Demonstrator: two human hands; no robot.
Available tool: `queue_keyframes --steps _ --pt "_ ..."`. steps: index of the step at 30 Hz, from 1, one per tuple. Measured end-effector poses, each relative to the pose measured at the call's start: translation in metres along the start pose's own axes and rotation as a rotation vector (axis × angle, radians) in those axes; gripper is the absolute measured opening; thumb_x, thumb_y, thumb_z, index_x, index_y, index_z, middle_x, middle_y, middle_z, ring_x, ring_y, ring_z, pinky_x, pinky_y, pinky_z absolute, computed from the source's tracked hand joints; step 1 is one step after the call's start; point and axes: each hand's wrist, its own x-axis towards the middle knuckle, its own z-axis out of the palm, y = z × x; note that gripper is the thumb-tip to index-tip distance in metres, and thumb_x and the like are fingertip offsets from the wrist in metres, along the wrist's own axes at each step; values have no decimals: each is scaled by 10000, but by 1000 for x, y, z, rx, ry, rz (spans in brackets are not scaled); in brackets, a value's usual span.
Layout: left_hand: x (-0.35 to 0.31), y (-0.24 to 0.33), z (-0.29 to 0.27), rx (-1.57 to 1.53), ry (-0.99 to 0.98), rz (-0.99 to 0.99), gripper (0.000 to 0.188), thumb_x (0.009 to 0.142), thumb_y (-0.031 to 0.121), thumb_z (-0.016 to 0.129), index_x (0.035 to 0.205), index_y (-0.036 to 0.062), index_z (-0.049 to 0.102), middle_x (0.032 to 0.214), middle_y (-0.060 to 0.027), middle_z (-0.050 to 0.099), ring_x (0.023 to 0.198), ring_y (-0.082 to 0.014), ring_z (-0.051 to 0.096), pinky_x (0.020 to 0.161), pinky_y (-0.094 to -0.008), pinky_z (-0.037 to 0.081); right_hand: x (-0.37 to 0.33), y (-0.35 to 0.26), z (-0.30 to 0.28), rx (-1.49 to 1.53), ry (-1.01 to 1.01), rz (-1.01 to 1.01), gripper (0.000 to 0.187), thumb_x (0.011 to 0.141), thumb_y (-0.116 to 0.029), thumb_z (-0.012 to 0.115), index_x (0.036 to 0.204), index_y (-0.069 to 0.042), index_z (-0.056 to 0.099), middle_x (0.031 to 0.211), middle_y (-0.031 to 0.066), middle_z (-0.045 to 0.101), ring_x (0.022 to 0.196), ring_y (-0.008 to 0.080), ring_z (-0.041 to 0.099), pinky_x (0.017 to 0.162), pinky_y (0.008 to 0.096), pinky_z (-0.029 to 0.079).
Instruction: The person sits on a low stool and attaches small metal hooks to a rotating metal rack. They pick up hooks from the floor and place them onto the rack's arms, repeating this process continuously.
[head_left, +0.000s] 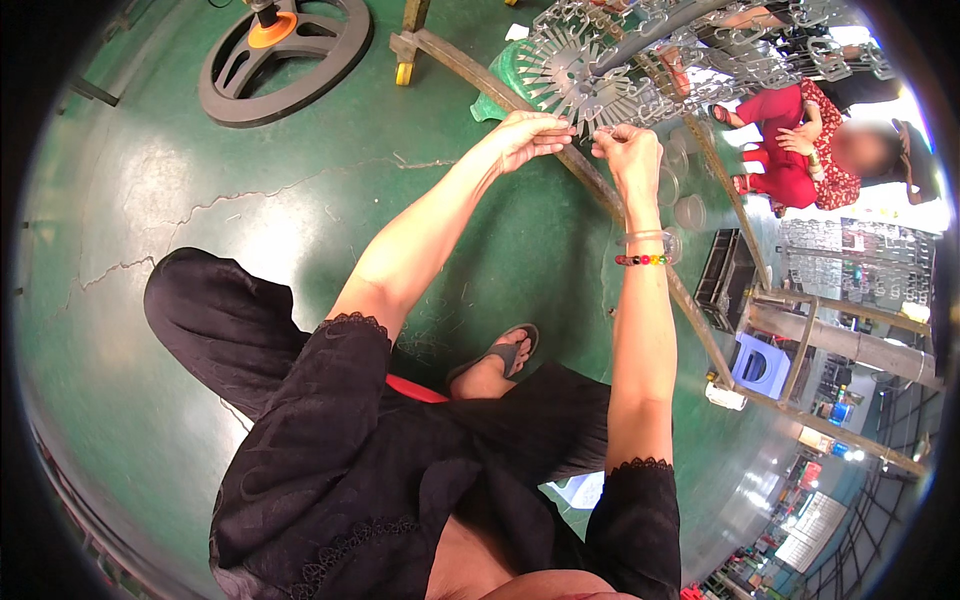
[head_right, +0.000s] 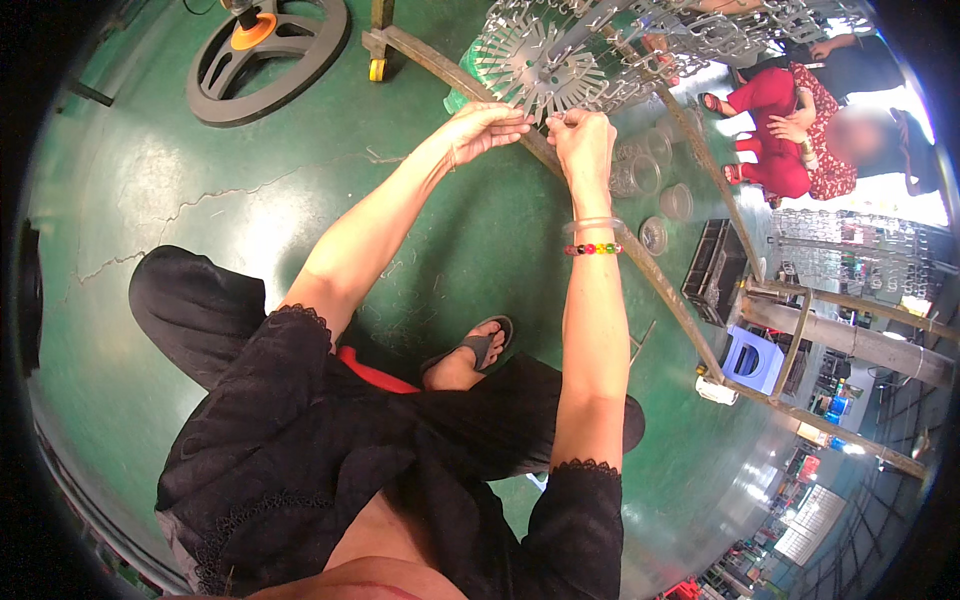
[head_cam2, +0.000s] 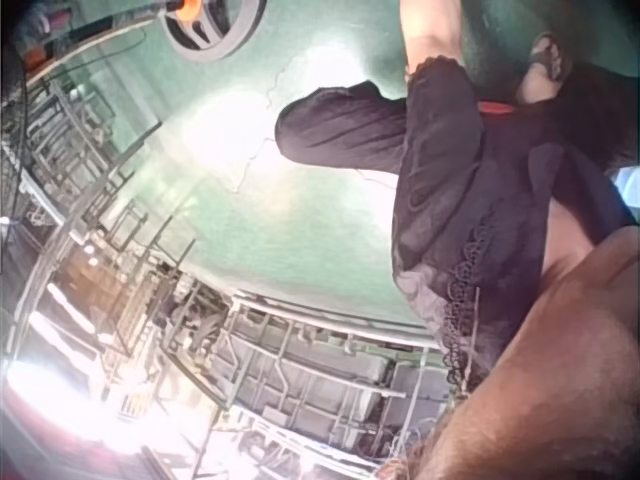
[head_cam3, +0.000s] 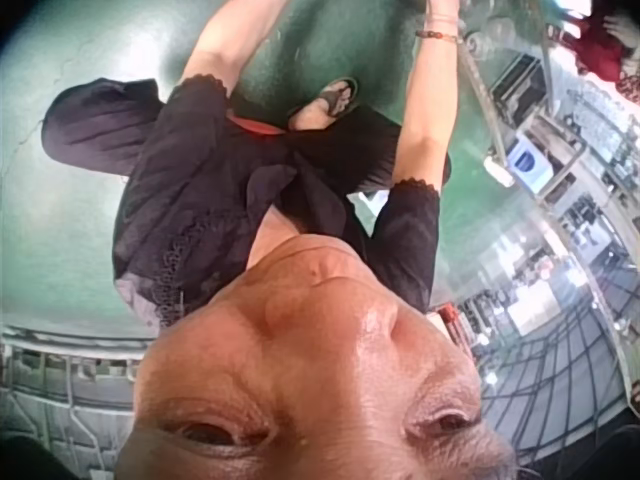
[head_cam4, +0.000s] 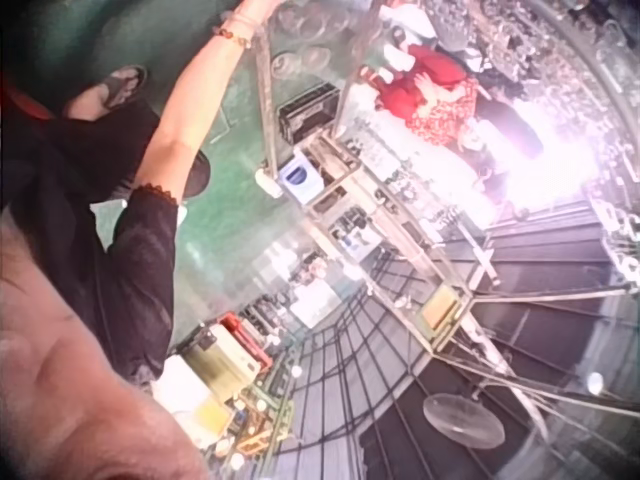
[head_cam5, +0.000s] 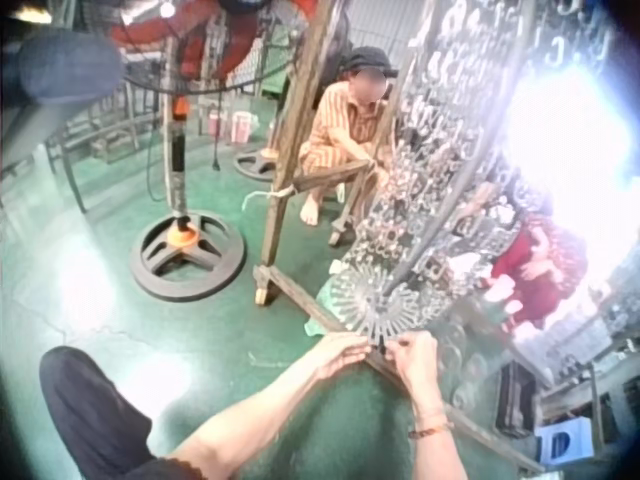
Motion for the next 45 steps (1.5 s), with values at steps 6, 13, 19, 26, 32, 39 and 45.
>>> queue_keyframes --steps 6,13,19,26,32,39,45 --pt "14 3 -2 66 25 1 242 867 150 625 1034 -25 624 1006 -118 654 890 -168 632 806 -261 526 14 2 9 -48 9 -38 129 744 -70 676 785 53 677 620 171 644 595 217 670 597 326 507" --pt "10 4 7 222 138 -37 279 824 255 671 1029 67 660 981 -21 666 882 -108 611 770 -243 462 11 11 16 8 35 -18 131 741 -76 674 740 55 666 595 175 628 587 261 659 587 349 493" --pt "6 10 10 220 137 12 252 818 259 685 980 68 660 968 -18 667 836 -102 619 750 -246 469 11 10 15 25 17 -77 139 751 -99 660 743 38 677 591 162 630 578 234 654 590 345 495" --pt "-34 -13 7 278 -205 -95 299 805 343 667 936 73 675 818 10 677 747 -159 629 664 -314 503 -19 -4 -18 205 -448 -71 170 799 -193 669 843 -33 703 696 30 661 683 88 583 646 249 461" --pt "-68 14 30 653 1 107 151 811 163 648 872 32 695 708 0 630 566 -71 518 514 -192 409 -47 -28 -10 300 -101 -49 84 724 -44 683 750 34 666 605 52 623 511 87 564 468 217 438" --pt "-73 -2 2 1019 48 38 152 786 159 618 821 41 706 668 -21 626 541 -124 521 510 -248 428 -63 -7 -1 382 18 -85 113 724 -77 703 759 27 673 618 68 636 508 88 574 461 210 439" --pt "-165 -91 -104 1939 -313 -494 189 732 217 648 886 123 706 799 -108 682 808 -268 660 710 -390 516 -67 5 2 45 267 -305 140 723 -109 667 781 18 668 640 137 641 564 201 621 557 309 480"
